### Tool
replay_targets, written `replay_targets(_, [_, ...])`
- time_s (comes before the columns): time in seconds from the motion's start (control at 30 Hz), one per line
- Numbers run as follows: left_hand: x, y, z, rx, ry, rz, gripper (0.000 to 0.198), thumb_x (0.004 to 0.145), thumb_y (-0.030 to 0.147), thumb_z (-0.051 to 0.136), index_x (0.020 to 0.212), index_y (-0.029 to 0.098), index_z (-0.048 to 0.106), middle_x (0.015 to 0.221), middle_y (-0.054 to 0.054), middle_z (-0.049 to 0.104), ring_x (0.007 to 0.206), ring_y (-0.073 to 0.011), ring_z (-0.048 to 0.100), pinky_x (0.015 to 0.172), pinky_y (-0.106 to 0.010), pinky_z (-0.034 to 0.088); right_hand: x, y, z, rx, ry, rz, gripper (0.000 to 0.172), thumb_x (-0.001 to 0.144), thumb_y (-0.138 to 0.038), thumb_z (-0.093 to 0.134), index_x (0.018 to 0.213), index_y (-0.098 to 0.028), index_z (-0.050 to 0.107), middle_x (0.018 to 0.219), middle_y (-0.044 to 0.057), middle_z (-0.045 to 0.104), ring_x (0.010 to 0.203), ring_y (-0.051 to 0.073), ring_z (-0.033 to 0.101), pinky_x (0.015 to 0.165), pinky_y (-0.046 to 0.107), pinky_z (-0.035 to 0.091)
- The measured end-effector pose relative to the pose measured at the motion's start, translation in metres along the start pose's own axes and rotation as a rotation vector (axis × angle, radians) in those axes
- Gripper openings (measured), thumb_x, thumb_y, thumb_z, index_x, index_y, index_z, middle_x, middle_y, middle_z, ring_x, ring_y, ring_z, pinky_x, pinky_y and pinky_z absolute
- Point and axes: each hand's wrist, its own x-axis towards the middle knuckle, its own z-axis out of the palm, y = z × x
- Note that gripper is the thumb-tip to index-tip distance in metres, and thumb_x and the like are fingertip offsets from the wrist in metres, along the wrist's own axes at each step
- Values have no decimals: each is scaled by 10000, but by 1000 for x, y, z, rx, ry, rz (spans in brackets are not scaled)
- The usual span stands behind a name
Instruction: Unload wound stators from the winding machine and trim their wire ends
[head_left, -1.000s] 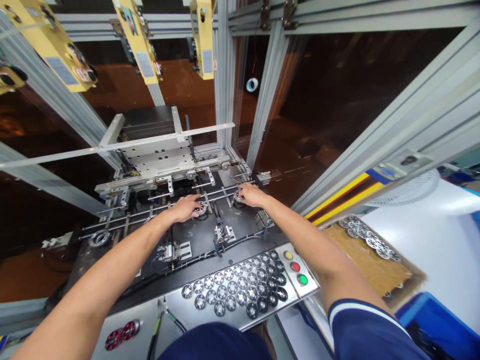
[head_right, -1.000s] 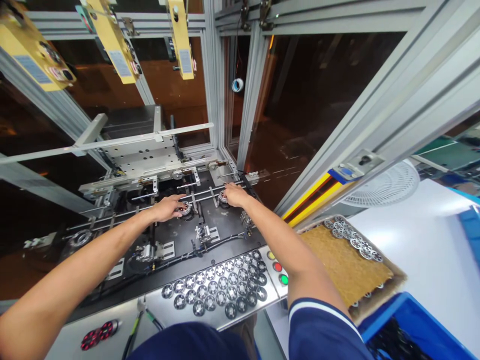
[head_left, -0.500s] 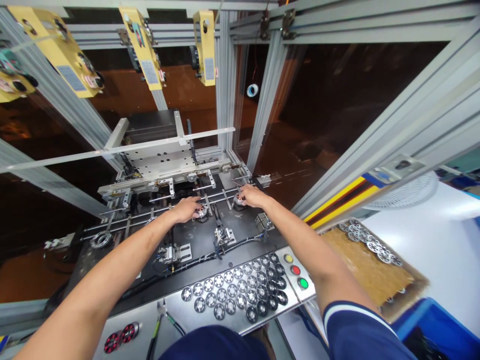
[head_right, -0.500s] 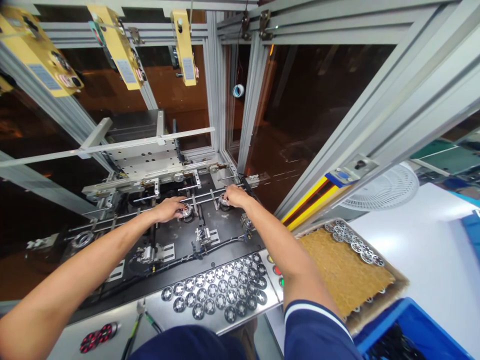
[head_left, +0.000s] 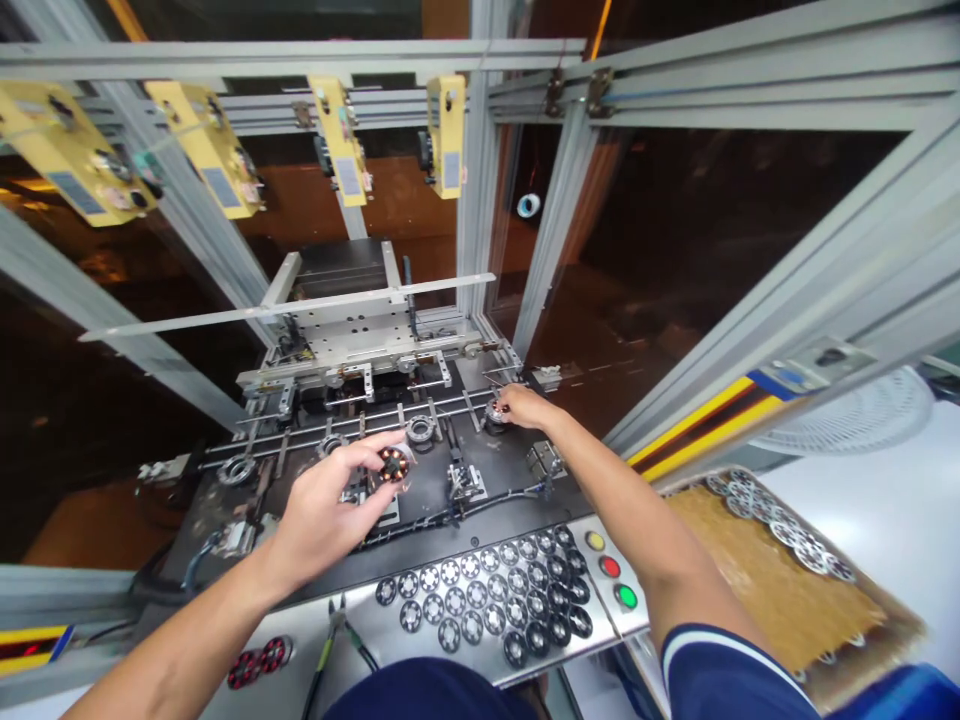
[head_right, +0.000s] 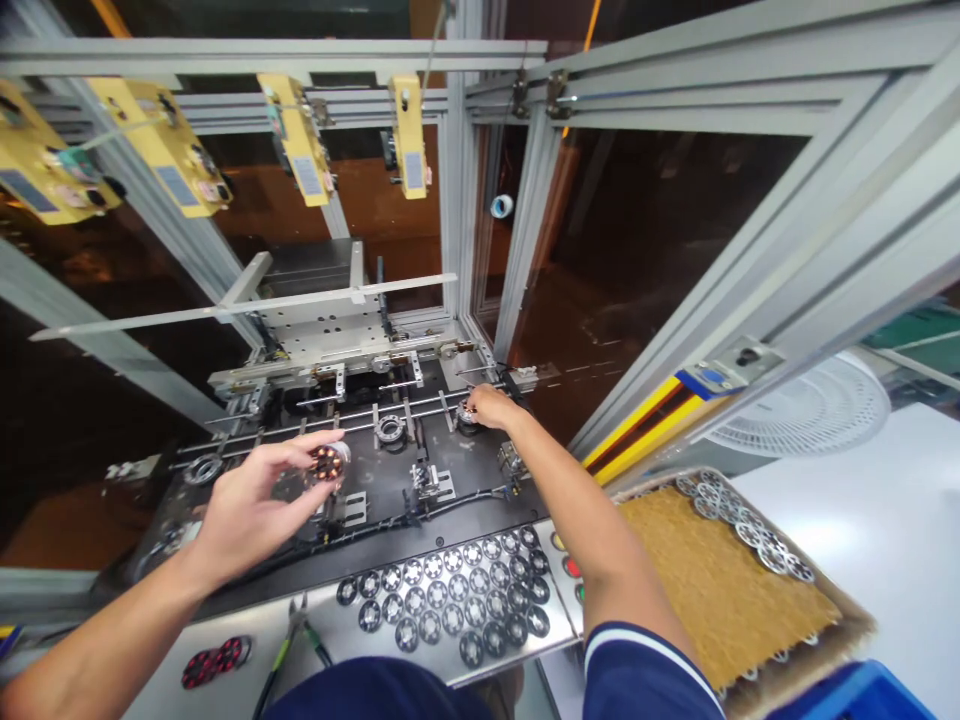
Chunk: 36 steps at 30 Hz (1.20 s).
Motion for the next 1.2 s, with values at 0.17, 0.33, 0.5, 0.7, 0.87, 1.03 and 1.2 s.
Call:
replay_targets(0.17, [-32, 36, -28, -294, 194, -32, 563, 733, -16, 684, 1156, 269, 447, 1211, -101, 685, 1147, -252, 650, 936, -425, 582, 2, -4, -7, 15, -90, -45, 278, 934, -342, 591, 1135, -150, 606, 1152, 78, 626, 1013, 202, 626, 878, 415, 544])
replay_targets(0.33, [-52, 58, -49, -293, 279, -28, 668, 708, -53, 692, 1243, 252, 434, 1196, -93, 687, 1126, -227, 664, 963, -363, 579, 3, -13, -13, 87, -88, -48, 265, 938, -337, 587, 1120, -147, 611, 1122, 73, 636, 976, 189, 635, 856, 399, 552])
replay_targets(0.5, [-78, 69, -57, -286, 340, -56, 723, 727, -34, 691, 1312, 258, 384, 1206, -100, 683, 1090, -214, 679, 889, -327, 606, -1, -27, -25, 250, 82, -13, 250, 943, -344, 577, 1106, -159, 618, 1121, 72, 639, 966, 182, 635, 856, 390, 552])
replay_targets(0.7, [-106, 78, -72, -169, 414, -147, 776, 708, 49, 764, 1333, 274, 363, 1151, -82, 715, 1072, -233, 681, 953, -423, 565, -17, -72, -46, 588, 386, -61, 361, 974, -440, 465, 1043, -131, 639, 1087, 104, 681, 944, 199, 677, 801, 381, 576])
replay_targets(0.87, [-164, 57, -85, -138, 620, -392, 737, 654, 175, 837, 1247, 248, 405, 1055, -67, 726, 946, -230, 714, 828, -387, 606, -65, -159, -27, 770, 397, -221, 328, 943, -453, 457, 1081, -215, 635, 1272, 102, 629, 1141, 237, 625, 894, 407, 556])
replay_targets(1.03, [-285, 4, -57, 121, 457, -966, 630, 754, 443, 716, 1254, 197, 422, 1120, -116, 711, 956, -248, 706, 924, -462, 551, -117, -280, 56, 659, 149, -521, 130, 912, -263, 534, 937, -234, 659, 1246, 117, 629, 1209, 242, 567, 1024, 460, 471])
replay_targets(1.2, [-363, -23, -20, 249, 314, -1106, 506, 758, 412, 692, 1182, 197, 517, 1048, -99, 740, 1031, -286, 685, 967, -498, 502, -122, -383, 146, 448, -74, -870, 97, 846, -193, 601, 893, -205, 685, 1379, 131, 551, 1384, 295, 392, 1064, 486, 421])
